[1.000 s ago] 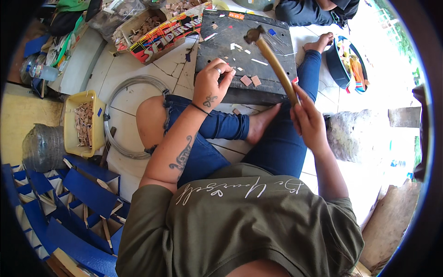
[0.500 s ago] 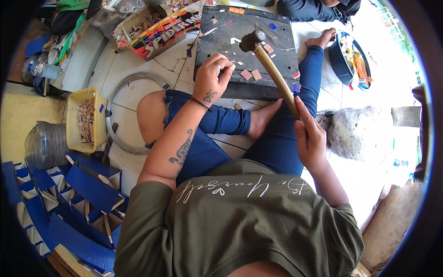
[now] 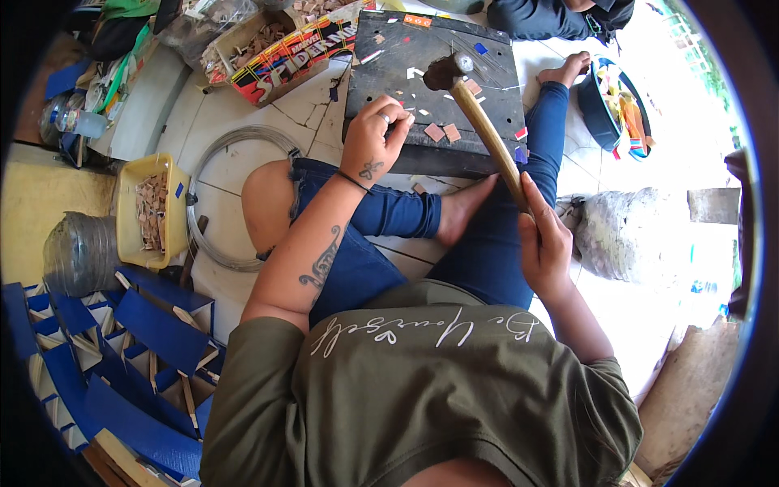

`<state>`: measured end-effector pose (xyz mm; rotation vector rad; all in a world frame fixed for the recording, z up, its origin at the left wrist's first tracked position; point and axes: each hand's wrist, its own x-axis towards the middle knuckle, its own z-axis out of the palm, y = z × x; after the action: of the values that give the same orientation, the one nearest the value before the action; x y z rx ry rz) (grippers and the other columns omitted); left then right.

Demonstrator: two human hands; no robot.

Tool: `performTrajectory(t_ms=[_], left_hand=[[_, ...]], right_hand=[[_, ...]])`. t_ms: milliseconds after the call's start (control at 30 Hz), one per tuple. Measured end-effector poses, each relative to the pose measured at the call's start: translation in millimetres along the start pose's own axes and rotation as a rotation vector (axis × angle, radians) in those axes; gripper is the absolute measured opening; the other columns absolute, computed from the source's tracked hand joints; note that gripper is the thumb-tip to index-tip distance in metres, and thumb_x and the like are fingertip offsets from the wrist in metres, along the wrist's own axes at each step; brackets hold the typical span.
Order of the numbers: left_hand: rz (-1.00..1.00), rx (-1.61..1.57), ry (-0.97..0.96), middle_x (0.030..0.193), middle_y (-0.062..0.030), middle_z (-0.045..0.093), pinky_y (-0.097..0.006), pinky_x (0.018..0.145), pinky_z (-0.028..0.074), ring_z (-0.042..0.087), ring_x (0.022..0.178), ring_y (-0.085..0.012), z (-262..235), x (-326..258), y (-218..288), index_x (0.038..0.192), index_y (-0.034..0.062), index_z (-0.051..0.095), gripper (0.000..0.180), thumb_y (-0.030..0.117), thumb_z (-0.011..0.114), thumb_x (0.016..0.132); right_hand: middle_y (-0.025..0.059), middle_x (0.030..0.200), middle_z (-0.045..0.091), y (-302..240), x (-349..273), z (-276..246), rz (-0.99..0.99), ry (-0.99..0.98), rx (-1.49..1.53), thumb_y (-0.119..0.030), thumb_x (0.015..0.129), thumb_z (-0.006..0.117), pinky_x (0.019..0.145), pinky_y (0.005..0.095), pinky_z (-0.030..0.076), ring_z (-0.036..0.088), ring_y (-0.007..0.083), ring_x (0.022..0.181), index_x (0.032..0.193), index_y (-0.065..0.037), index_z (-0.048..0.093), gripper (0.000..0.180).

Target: The person sits on the floor and repeatedly uses a hammer to strike small wooden blocks placed on a dark work surface. They pick up blocks, position them, and strike them one at a time, occasionally pausing to adjust the pieces or clear debris.

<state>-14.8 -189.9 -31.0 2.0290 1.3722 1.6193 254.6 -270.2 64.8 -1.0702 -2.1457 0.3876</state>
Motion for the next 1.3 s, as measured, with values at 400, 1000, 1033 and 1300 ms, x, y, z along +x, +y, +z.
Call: performTrajectory(t_ms=[400, 1000, 1033, 1300], left_hand=[[-0.031, 0.047, 0.043, 0.085, -0.0104, 0.067, -0.031, 0.066, 0.051, 0.065, 0.070, -0.0235, 4, -1, 4, 0.092, 0.0004, 0.067, 0.006, 0.003, 0.065, 0.087], [-0.275, -0.274, -0.290, 0.079, -0.0137, 0.068, -0.032, 0.064, 0.051, 0.067, 0.068, -0.0215, -21, 12, 72, 0.086, -0.0031, 0.068, 0.011, 0.007, 0.066, 0.087], [-0.318, -0.302, -0.298, 0.080, -0.0121, 0.069, -0.030, 0.065, 0.051, 0.066, 0.070, -0.0186, -23, 12, 73, 0.090, -0.0032, 0.068, 0.013, 0.009, 0.064, 0.090], [-0.673, -0.845, -0.381, 0.063, -0.0009, 0.054, -0.022, 0.053, 0.042, 0.050, 0.056, -0.0067, -19, 4, 73, 0.089, -0.0003, 0.063, 0.041, 0.031, 0.043, 0.106]], right_hand=[[0.0086, 0.093, 0.062, 47, 35, 20, 0.258, -0.046, -0.205, -0.013, 0.093, 0.058, 0.073, 0.0383, 0.054, 0.064, 0.0303, 0.086, 0.135, -0.021, 0.056, 0.043], [0.0066, 0.088, 0.067, 23, 106, 59, 0.152, -0.196, 0.373, -0.015, 0.084, 0.073, 0.071, 0.0285, 0.048, 0.062, 0.0150, 0.079, 0.101, -0.002, 0.068, 0.022], [0.0041, 0.086, 0.066, 21, 110, 60, 0.225, -0.262, 0.410, -0.013, 0.086, 0.071, 0.071, 0.0261, 0.046, 0.060, 0.0111, 0.079, 0.098, -0.001, 0.068, 0.017], [0.0006, 0.076, 0.065, 20, 110, 69, 0.304, -0.226, 0.792, -0.016, 0.091, 0.069, 0.065, 0.0225, 0.046, 0.055, 0.0043, 0.071, 0.084, 0.001, 0.069, 0.018]])
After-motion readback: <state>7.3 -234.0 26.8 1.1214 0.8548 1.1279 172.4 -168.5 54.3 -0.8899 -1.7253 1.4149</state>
